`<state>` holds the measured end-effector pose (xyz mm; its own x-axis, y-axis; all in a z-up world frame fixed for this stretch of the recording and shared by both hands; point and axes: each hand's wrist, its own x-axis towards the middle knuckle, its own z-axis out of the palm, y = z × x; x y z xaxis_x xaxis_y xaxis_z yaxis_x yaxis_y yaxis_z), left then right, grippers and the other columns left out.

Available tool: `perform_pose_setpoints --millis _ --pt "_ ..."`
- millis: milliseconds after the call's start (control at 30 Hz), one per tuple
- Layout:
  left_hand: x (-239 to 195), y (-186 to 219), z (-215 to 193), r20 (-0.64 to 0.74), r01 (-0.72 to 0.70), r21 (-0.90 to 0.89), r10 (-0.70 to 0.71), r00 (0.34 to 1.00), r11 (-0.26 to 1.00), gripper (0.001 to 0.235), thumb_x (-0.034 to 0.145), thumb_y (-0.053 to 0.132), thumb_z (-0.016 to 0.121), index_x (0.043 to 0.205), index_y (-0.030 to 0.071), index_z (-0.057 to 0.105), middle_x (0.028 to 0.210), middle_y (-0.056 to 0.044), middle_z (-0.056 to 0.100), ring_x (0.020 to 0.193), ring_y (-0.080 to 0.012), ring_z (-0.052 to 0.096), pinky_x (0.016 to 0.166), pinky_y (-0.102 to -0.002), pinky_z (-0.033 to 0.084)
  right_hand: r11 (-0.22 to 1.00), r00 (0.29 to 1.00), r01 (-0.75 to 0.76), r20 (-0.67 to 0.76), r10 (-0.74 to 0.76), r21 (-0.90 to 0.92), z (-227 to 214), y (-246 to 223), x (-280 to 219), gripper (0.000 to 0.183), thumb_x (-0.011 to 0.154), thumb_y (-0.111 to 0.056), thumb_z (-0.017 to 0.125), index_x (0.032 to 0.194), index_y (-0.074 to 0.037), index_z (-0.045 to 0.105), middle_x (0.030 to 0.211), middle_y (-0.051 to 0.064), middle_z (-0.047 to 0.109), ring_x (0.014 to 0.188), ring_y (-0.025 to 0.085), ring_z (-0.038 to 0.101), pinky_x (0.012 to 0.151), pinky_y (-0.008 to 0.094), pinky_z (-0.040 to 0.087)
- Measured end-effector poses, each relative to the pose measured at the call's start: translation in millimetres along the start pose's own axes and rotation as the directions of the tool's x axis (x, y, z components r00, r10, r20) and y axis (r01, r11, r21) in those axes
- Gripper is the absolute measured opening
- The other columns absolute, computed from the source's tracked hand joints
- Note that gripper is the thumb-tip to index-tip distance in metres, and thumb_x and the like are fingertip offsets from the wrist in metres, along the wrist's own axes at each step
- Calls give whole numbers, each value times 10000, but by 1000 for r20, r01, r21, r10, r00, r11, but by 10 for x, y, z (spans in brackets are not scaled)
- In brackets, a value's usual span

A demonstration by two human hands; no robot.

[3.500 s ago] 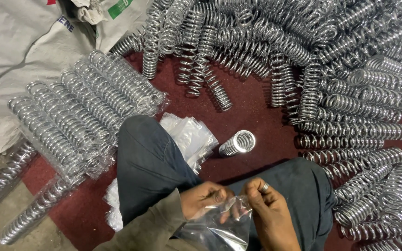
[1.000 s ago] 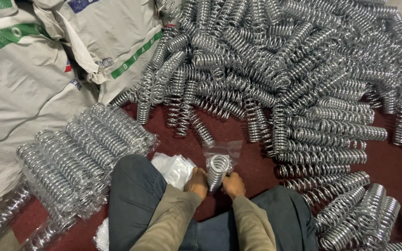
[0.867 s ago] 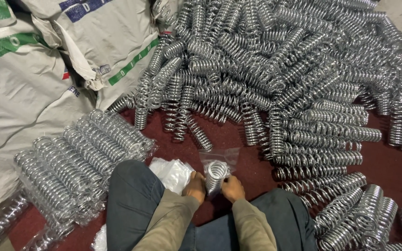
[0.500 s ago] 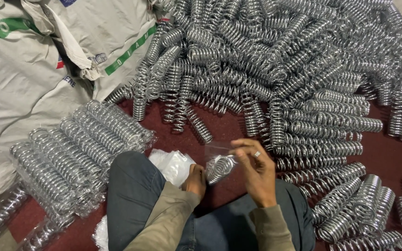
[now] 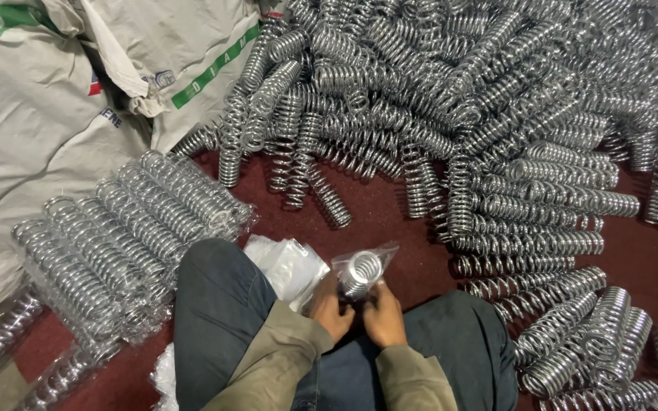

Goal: The person puts silver-colored metal springs into plastic bags by hand while sitting on the floor.

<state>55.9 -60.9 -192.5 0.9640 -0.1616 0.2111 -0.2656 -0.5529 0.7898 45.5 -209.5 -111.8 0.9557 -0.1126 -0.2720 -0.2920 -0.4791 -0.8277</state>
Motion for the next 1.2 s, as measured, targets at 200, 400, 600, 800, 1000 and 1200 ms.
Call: perform_pose_setpoints --millis 200,400,600,800,1000,1200 --pt "415 25 -131 305 201 14 -196 932 979 592 797 316 821 1304 137 573 1283 -137 662 1160 -371 648 960 -435 494 986 978 -61 187 90 -158 20 -70 81 438 812 -123 527 1244 -122 599 1253 145 724 1187 341 664 970 416 479" --pt "111 1210 -1133 406 426 87 -423 810 900 856 912 710 359 1581 178 319 1414 -175 600 1244 -409 602 1054 -491 454 918 955 264 212 -207 -296 -173 -606 -718 1040 894 -327 701 1617 -45 9 1672 205 255 1401 409 473 998 529 499" --pt "-270 1470 -1483 72 -159 -110 167 983 981 697 974 555 586 1547 184 446 1154 -118 667 950 -334 635 908 -501 471 711 754 596 -44 -655 -374 -848 -1360 -802 188 983 -134 607 1134 -101 715 1050 47 801 824 213 783 667 337 595" --pt "78 1629 -1419 -23 -351 -356 367 930 866 289 919 231 537 1083 28 659 1095 -110 650 949 -263 627 874 -410 494 471 587 752 144 -797 -461 -684 -1510 -1167 75 960 -210 622 956 -152 669 1001 -11 716 1057 253 610 899 456 370" --pt "-122 1777 -1133 -79 -487 -235 483 872 841 81 926 102 605 864 67 644 909 -76 649 821 -284 596 747 -410 424 688 723 491 -190 -664 -534 -727 -1006 -1024 458 646 -268 681 1077 -126 622 1106 44 573 1093 254 503 868 456 352" --pt "-270 1487 -1098 77 -242 -292 275 958 925 588 735 115 689 1304 46 556 1225 -144 687 1044 -378 662 964 -447 505 846 917 371 9 -398 -381 -603 -1033 -838 631 558 28 721 1146 -194 670 1294 74 504 1215 308 591 826 506 539"
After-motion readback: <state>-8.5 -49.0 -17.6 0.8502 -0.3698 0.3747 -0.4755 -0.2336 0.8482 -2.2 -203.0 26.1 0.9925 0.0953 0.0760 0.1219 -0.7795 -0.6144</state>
